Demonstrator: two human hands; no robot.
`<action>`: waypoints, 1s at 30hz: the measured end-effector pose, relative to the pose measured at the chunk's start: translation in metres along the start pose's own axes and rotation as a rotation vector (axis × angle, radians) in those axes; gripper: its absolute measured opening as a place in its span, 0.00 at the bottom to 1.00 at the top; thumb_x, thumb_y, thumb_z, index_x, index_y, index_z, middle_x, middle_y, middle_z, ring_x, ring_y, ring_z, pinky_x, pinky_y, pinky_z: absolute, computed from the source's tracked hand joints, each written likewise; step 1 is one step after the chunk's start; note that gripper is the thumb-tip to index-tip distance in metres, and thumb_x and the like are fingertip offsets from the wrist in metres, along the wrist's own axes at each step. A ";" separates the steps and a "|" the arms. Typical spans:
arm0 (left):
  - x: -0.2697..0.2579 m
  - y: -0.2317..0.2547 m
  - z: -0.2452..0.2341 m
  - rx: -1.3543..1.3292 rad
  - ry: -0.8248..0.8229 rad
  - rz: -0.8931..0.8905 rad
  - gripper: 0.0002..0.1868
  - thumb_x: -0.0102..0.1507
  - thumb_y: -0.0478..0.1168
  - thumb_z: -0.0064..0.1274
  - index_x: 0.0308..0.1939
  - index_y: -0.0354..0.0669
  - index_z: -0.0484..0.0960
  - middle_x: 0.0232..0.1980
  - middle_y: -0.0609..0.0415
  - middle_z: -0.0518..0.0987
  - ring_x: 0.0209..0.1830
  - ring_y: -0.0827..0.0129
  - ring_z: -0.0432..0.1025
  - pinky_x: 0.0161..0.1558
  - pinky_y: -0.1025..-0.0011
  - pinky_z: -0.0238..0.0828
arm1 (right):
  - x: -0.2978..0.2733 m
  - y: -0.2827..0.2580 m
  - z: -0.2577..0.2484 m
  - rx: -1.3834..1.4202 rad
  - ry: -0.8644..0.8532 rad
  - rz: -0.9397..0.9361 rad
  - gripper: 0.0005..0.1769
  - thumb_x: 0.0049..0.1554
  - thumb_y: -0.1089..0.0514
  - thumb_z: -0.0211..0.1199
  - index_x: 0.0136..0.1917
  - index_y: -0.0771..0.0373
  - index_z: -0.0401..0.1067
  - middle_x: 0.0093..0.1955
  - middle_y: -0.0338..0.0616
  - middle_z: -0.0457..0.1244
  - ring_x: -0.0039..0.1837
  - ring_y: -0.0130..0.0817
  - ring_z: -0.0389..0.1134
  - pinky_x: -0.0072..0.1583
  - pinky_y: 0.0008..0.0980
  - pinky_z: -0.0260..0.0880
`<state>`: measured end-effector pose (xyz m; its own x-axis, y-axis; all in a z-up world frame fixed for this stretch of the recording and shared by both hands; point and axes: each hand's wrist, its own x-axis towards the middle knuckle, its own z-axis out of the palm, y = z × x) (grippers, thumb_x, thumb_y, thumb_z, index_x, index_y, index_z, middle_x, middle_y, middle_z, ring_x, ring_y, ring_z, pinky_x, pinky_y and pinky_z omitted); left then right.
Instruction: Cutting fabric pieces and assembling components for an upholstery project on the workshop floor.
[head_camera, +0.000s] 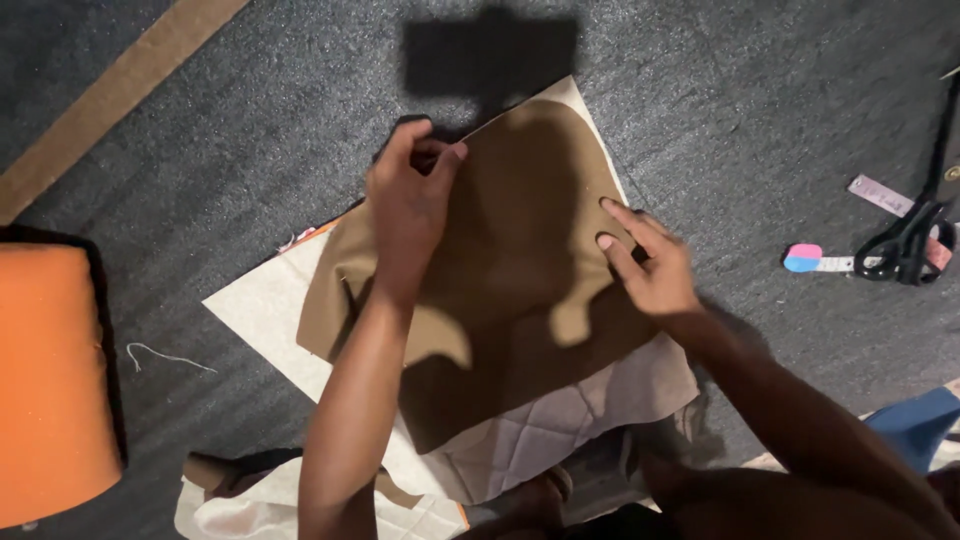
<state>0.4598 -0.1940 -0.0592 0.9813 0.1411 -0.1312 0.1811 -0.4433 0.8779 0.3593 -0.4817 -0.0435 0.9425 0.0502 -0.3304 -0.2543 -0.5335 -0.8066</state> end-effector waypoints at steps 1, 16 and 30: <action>0.000 -0.001 0.002 0.027 0.016 -0.002 0.18 0.61 0.37 0.68 0.52 0.38 0.79 0.39 0.50 0.86 0.38 0.64 0.81 0.43 0.68 0.77 | 0.000 0.001 0.000 -0.007 0.006 -0.036 0.25 0.61 0.61 0.66 0.71 0.60 0.71 0.41 0.39 0.60 0.36 0.22 0.53 0.40 0.24 0.57; 0.006 -0.003 0.008 0.187 0.014 -0.072 0.19 0.57 0.40 0.68 0.50 0.42 0.81 0.38 0.55 0.86 0.38 0.64 0.80 0.44 0.65 0.76 | -0.003 0.006 -0.002 -0.018 0.005 -0.060 0.24 0.61 0.61 0.65 0.71 0.59 0.71 0.40 0.42 0.60 0.35 0.25 0.55 0.39 0.26 0.58; 0.004 -0.014 0.011 -0.102 -0.034 -0.167 0.18 0.60 0.34 0.66 0.52 0.33 0.81 0.39 0.52 0.86 0.36 0.74 0.78 0.42 0.74 0.77 | -0.003 0.002 -0.007 -0.018 0.048 -0.093 0.23 0.62 0.61 0.65 0.70 0.59 0.71 0.45 0.46 0.64 0.36 0.29 0.59 0.42 0.28 0.63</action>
<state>0.4616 -0.1969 -0.0768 0.9401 0.1744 -0.2928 0.3356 -0.3243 0.8844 0.3570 -0.4889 -0.0410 0.9714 0.0598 -0.2299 -0.1615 -0.5437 -0.8236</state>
